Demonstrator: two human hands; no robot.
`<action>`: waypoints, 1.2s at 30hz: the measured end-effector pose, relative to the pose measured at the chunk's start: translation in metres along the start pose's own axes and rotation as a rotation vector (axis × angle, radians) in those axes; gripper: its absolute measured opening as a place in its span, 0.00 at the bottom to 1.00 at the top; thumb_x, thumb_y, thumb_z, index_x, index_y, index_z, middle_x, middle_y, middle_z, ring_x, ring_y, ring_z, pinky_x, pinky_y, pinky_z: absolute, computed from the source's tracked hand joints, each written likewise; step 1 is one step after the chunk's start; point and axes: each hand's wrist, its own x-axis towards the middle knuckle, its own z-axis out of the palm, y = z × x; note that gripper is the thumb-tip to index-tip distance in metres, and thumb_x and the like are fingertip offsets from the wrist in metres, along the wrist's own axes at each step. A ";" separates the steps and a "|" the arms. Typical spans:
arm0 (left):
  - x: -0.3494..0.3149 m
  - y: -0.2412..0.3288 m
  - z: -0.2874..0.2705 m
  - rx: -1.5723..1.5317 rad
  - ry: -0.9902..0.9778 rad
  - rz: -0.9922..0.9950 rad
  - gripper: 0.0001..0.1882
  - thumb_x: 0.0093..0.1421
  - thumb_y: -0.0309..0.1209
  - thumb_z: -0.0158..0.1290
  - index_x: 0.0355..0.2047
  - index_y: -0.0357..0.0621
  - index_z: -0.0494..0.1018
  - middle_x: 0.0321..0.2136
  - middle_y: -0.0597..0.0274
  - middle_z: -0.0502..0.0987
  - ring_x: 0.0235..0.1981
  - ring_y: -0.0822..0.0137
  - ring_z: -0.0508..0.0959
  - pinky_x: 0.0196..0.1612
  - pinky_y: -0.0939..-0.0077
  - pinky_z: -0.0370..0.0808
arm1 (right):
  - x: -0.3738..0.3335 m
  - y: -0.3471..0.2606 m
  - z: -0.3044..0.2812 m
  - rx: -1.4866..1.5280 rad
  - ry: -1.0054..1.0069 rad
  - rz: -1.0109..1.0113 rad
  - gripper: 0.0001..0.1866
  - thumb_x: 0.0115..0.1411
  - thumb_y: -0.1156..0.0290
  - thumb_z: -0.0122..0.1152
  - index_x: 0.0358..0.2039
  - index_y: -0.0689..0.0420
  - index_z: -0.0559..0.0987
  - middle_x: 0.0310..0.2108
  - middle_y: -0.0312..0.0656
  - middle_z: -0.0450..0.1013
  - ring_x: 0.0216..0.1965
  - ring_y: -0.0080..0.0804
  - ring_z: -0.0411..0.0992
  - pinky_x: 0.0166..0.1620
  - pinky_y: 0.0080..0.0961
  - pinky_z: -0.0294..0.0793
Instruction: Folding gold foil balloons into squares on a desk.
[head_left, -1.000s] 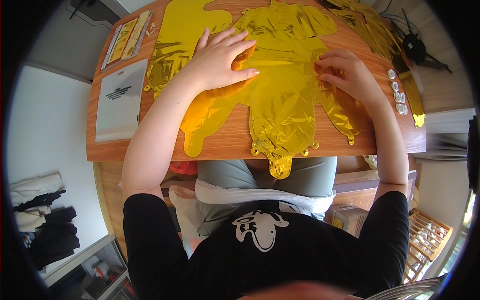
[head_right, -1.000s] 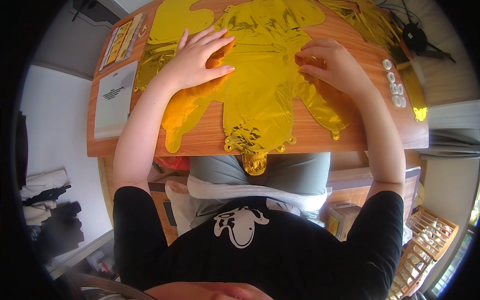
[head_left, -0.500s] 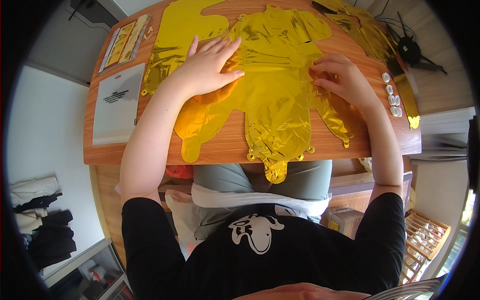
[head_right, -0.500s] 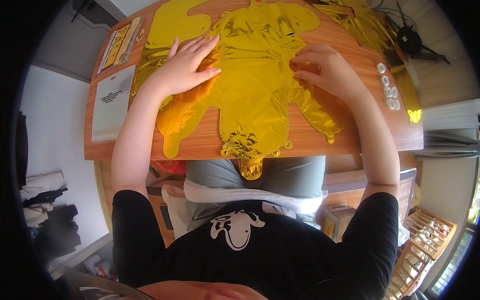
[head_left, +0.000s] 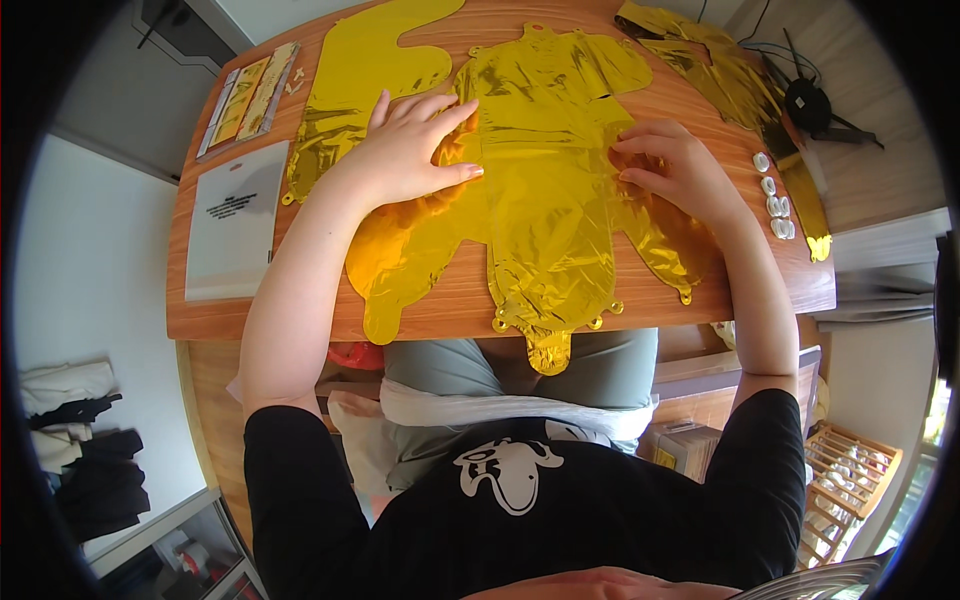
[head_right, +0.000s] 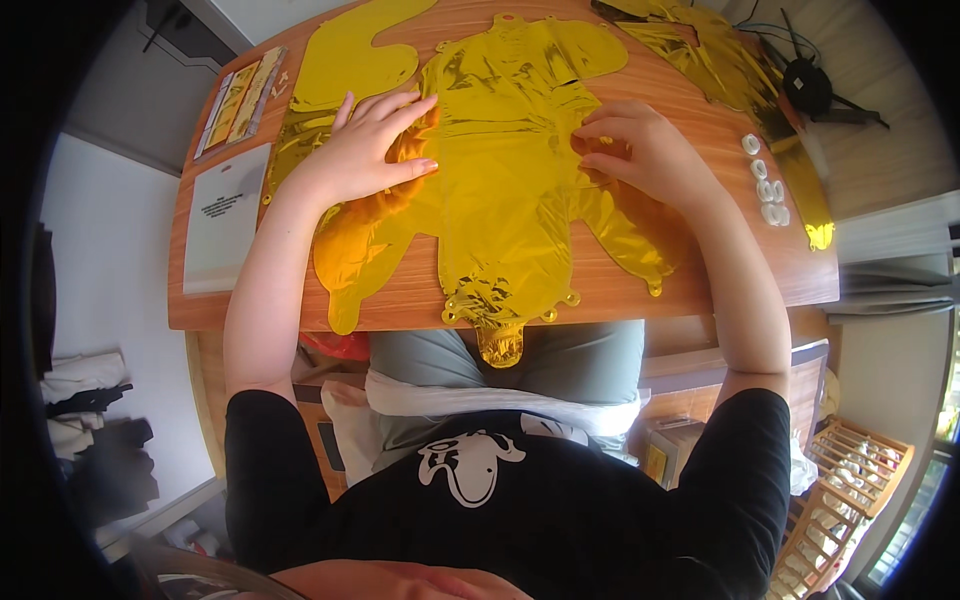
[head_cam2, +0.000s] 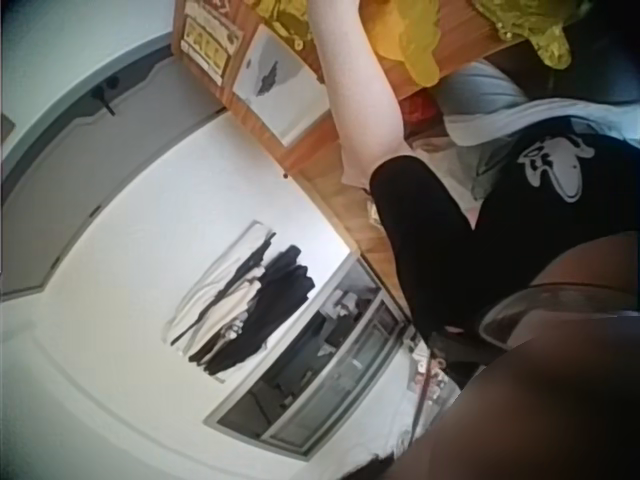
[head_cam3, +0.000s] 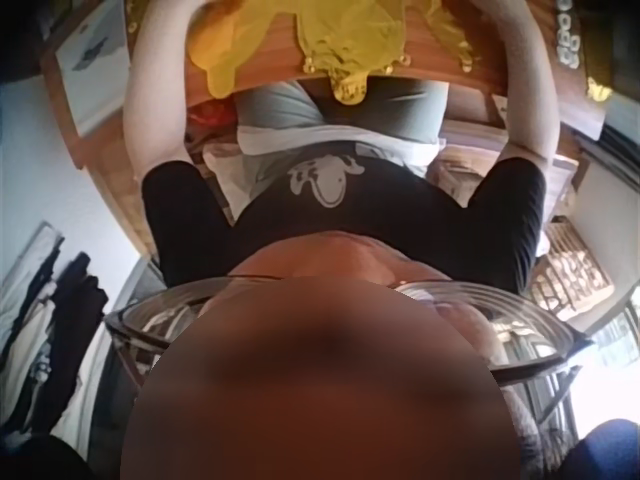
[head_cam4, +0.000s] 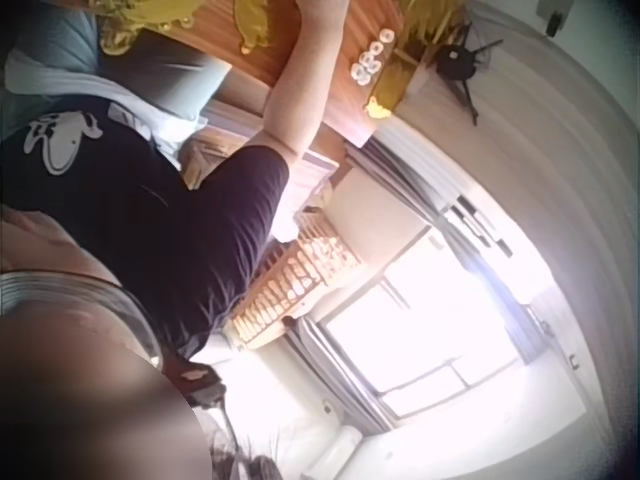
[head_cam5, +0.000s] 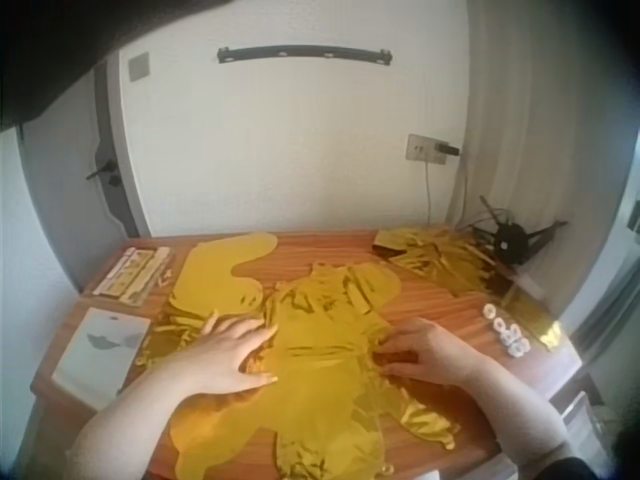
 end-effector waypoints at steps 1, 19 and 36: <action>0.000 0.001 -0.001 0.003 -0.013 -0.006 0.43 0.63 0.58 0.57 0.74 0.60 0.58 0.73 0.56 0.58 0.75 0.57 0.54 0.77 0.48 0.37 | 0.000 0.001 -0.001 -0.001 0.000 0.001 0.17 0.58 0.72 0.72 0.48 0.58 0.84 0.52 0.44 0.77 0.53 0.42 0.75 0.54 0.31 0.77; 0.020 0.004 0.023 -0.079 0.191 0.124 0.47 0.67 0.65 0.46 0.77 0.56 0.48 0.76 0.53 0.51 0.76 0.53 0.51 0.77 0.50 0.44 | 0.000 0.003 0.002 -0.020 -0.005 -0.014 0.16 0.58 0.73 0.71 0.48 0.59 0.83 0.52 0.44 0.76 0.52 0.41 0.76 0.54 0.29 0.77; 0.027 0.001 0.036 -0.046 0.101 0.168 0.42 0.69 0.60 0.48 0.75 0.54 0.55 0.76 0.54 0.50 0.77 0.56 0.48 0.78 0.57 0.45 | 0.000 0.001 0.002 0.065 -0.024 0.009 0.17 0.57 0.74 0.72 0.48 0.59 0.84 0.52 0.44 0.76 0.53 0.41 0.76 0.54 0.30 0.77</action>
